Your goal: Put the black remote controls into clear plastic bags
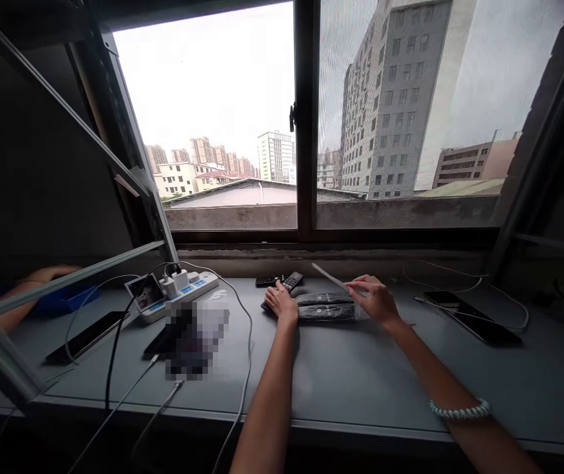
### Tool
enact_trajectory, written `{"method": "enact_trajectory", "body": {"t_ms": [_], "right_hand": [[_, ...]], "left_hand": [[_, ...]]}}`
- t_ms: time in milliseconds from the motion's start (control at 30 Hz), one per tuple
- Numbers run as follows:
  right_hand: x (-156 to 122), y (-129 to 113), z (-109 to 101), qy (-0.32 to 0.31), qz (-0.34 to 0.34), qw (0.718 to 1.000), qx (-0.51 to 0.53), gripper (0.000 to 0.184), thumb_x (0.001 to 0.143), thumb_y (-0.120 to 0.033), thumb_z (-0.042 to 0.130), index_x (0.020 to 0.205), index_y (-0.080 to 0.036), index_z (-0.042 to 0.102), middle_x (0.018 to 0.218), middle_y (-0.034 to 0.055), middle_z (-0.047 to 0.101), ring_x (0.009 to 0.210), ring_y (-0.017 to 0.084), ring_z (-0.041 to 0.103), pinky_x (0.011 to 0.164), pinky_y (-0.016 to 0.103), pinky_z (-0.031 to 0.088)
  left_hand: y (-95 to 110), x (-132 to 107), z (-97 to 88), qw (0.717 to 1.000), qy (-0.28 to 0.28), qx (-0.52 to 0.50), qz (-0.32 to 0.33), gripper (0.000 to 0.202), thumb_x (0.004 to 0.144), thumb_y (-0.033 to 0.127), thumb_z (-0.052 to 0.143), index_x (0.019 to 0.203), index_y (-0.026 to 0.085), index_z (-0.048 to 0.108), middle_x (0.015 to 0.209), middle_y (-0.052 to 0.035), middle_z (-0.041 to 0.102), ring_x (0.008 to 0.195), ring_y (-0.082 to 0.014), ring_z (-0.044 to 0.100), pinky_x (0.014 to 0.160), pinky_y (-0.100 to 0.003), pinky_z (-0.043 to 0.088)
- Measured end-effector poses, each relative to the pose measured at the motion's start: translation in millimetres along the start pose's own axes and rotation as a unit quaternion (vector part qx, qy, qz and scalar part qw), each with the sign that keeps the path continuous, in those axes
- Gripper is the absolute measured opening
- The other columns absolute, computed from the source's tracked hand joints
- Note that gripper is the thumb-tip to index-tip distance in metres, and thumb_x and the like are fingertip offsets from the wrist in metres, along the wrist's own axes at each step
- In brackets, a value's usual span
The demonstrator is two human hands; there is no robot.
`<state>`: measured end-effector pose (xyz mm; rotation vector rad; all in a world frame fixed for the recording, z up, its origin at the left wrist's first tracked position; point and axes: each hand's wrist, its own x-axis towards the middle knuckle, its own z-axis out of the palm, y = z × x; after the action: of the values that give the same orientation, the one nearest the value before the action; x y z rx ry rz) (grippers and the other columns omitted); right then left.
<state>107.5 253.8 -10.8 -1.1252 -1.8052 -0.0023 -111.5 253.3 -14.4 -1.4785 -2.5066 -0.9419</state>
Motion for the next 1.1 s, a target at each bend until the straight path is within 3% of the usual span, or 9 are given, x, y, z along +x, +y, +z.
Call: {"method": "enact_trajectory", "body": {"t_ms": [100,233,367,433,500,600,800,967,1100], "right_hand": [[-4.5,-1.4,6.4,-0.107,-0.018,0.994,0.024,0.021,0.078,-0.036,0.054,0.079,-0.027,0.072,0.087,0.0031,0.065,0.081,0.02,0.059,0.058,0.027,0.044],[-4.7,-3.2,12.3,-0.206,0.022,0.969,0.133,0.031,0.074,-0.047,0.058,0.091,-0.025,0.07,0.078,0.0022,0.067,0.07,0.017,0.06,0.058,0.026,0.045],[1.8,-8.4,7.4,-0.107,0.137,0.947,0.271,0.065,0.072,-0.058,0.054,0.123,-0.018,0.05,0.083,0.0049,0.066,0.064,0.016,0.058,0.046,0.022,0.042],[5.5,-10.5,0.8,-0.058,0.19,0.918,0.345,0.067,0.073,-0.064,0.048,0.121,-0.016,0.047,0.082,0.0061,0.066,0.056,0.014,0.056,0.038,0.02,0.037],[8.1,-11.5,-6.1,-0.032,0.233,0.889,0.392,0.063,0.071,-0.067,0.047,0.106,-0.015,0.054,0.073,0.0059,0.066,0.047,0.012,0.051,0.034,0.019,0.032],[10.3,-12.5,-12.9,-0.013,0.276,0.863,0.423,0.054,0.069,-0.063,0.052,0.088,-0.013,0.061,0.054,0.0023,0.059,0.037,0.009,0.043,0.033,0.019,0.028],[15.6,-10.2,-14.2,0.075,0.323,0.839,0.432,0.039,0.07,-0.048,0.055,0.082,-0.013,0.067,0.046,-0.0008,0.051,0.035,0.009,0.041,0.032,0.021,0.023],[15.6,15.8,-12.9,0.223,0.46,0.79,0.339,0.037,0.07,-0.048,0.053,0.081,-0.014,0.064,0.05,0.004,0.055,0.038,0.016,0.046,0.034,0.029,0.031],[14.5,31.7,-13.3,0.245,0.466,0.794,0.304,0.036,0.074,-0.05,0.045,0.085,-0.018,0.058,0.055,0.0067,0.061,0.046,0.021,0.054,0.037,0.031,0.038]], "left_hand": [[5.8,-0.4,-7.5,0.996,0.079,-0.051,-0.003,0.047,0.083,0.018,0.046,0.128,0.014,0.036,0.113,-0.0155,0.046,0.107,-0.0266,0.045,0.092,-0.037,0.032],[18.7,-5.4,-13.2,0.977,0.141,-0.133,0.087,0.046,0.086,0.022,0.043,0.131,0.017,0.033,0.115,-0.0127,0.045,0.112,-0.0238,0.042,0.096,-0.036,0.03],[32.6,-19.4,-11.2,0.947,0.109,-0.173,0.248,0.045,0.087,0.025,0.043,0.131,0.022,0.034,0.116,-0.0105,0.048,0.113,-0.0213,0.043,0.099,-0.036,0.029],[39.0,-28.6,-9.0,0.925,0.078,-0.175,0.328,0.045,0.087,0.026,0.045,0.13,0.023,0.034,0.117,-0.0095,0.048,0.112,-0.0203,0.043,0.099,-0.035,0.029],[45.1,-38.4,-7.0,0.909,0.054,-0.171,0.376,0.045,0.086,0.027,0.046,0.13,0.023,0.035,0.117,-0.0088,0.049,0.112,-0.0197,0.043,0.1,-0.034,0.029],[52.7,-51.7,-5.7,0.898,0.025,-0.155,0.41,0.045,0.086,0.03,0.048,0.129,0.026,0.036,0.117,-0.0079,0.049,0.112,-0.0198,0.044,0.099,-0.035,0.029],[57.2,-64.9,-9.0,0.884,0.038,-0.152,0.441,0.042,0.086,0.038,0.046,0.126,0.027,0.042,0.12,-0.0063,0.05,0.119,-0.0208,0.039,0.102,-0.035,0.026],[58.5,-69.6,-5.9,0.856,-0.001,-0.135,0.499,0.039,0.08,0.052,0.052,0.108,0.027,0.057,0.123,-0.0065,0.049,0.123,-0.0232,0.035,0.103,-0.037,0.025],[59.2,-74.6,4.3,0.848,-0.075,-0.115,0.512,0.051,0.078,0.051,0.055,0.12,0.025,0.048,0.131,-0.0079,0.044,0.127,-0.024,0.033,0.102,-0.04,0.027]]}}
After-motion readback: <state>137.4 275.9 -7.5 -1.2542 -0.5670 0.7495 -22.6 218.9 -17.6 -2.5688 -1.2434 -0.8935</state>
